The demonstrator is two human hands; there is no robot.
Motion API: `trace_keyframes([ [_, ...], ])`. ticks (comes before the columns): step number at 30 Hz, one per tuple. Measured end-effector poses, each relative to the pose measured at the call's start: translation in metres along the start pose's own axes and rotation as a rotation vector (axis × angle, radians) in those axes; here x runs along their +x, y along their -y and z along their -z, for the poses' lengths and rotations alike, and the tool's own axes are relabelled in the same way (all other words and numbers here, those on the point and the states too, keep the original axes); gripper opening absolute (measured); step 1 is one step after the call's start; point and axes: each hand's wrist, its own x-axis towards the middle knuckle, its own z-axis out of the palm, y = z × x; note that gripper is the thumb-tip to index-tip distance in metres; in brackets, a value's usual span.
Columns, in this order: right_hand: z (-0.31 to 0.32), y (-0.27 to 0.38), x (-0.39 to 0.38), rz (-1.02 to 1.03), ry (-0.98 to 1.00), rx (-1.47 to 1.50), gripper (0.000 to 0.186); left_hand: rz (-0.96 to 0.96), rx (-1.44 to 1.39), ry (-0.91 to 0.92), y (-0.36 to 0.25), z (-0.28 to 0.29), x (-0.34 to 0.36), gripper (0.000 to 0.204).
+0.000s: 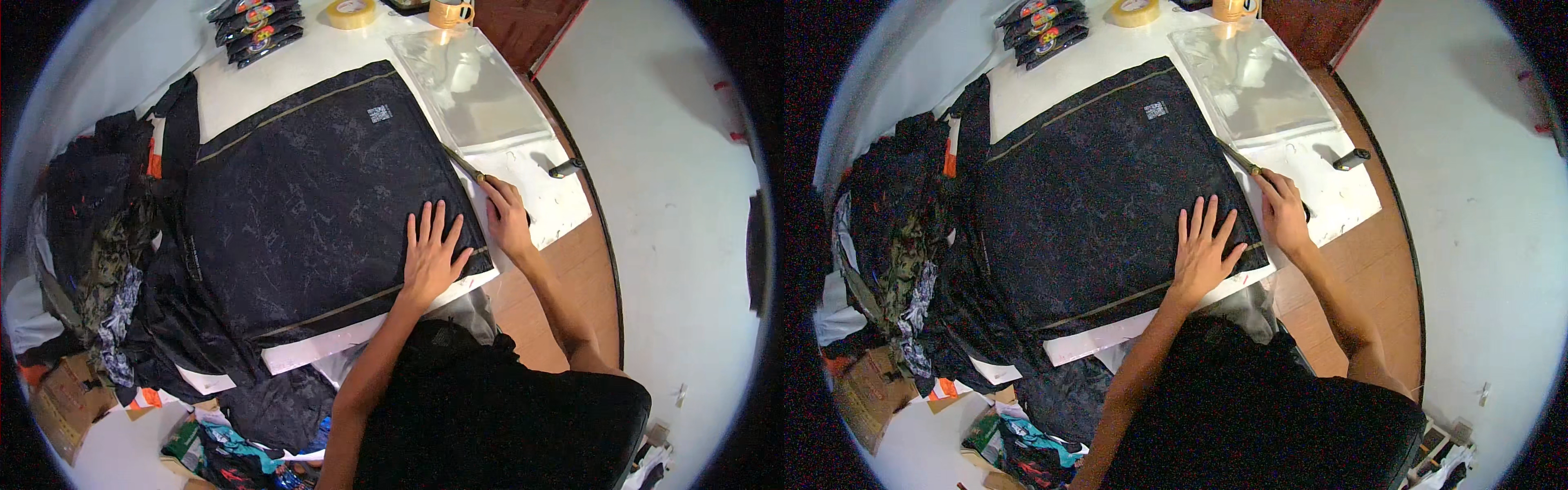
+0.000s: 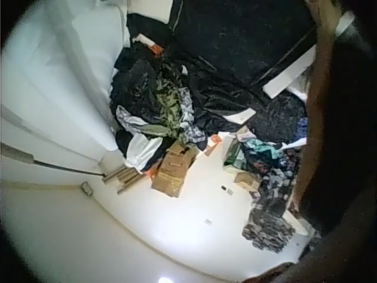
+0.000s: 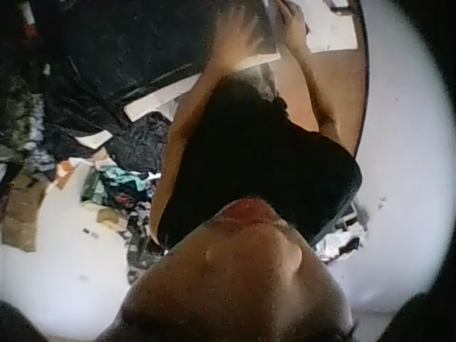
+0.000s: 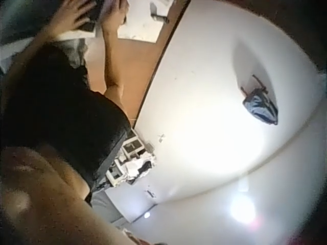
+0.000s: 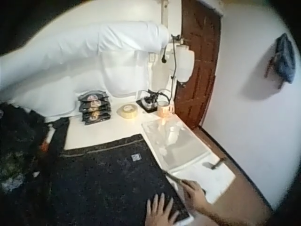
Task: Cut labels or small pieces from a garment using scissors and fold the fabric neatly on a table.
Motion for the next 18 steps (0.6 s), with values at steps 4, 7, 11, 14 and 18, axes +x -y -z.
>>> trace_keyframes([
  [4, 0.008, -0.011, -0.006, 0.012, 0.003, 0.074, 0.039, 0.002, -0.003, -0.021, -0.001, -0.001, 0.000, 0.059],
  [7, 0.014, -0.027, -0.014, 0.042, -0.022, 0.049, 0.034, -0.005, -0.013, -0.025, -0.002, -0.002, 0.002, 0.059],
  [11, 0.027, -0.050, -0.013, 0.036, 0.038, 0.093, 0.037, -0.004, 0.000, -0.028, -0.002, 0.000, 0.002, 0.059],
  [14, 0.036, -0.057, -0.013, 0.074, 0.050, -0.083, 0.043, -0.004, 0.021, -0.023, -0.001, -0.001, 0.003, 0.058],
  [18, 0.044, -0.061, -0.011, -0.109, 0.023, 0.025, 0.048, -0.004, 0.014, -0.027, -0.002, -0.001, 0.003, 0.058],
])
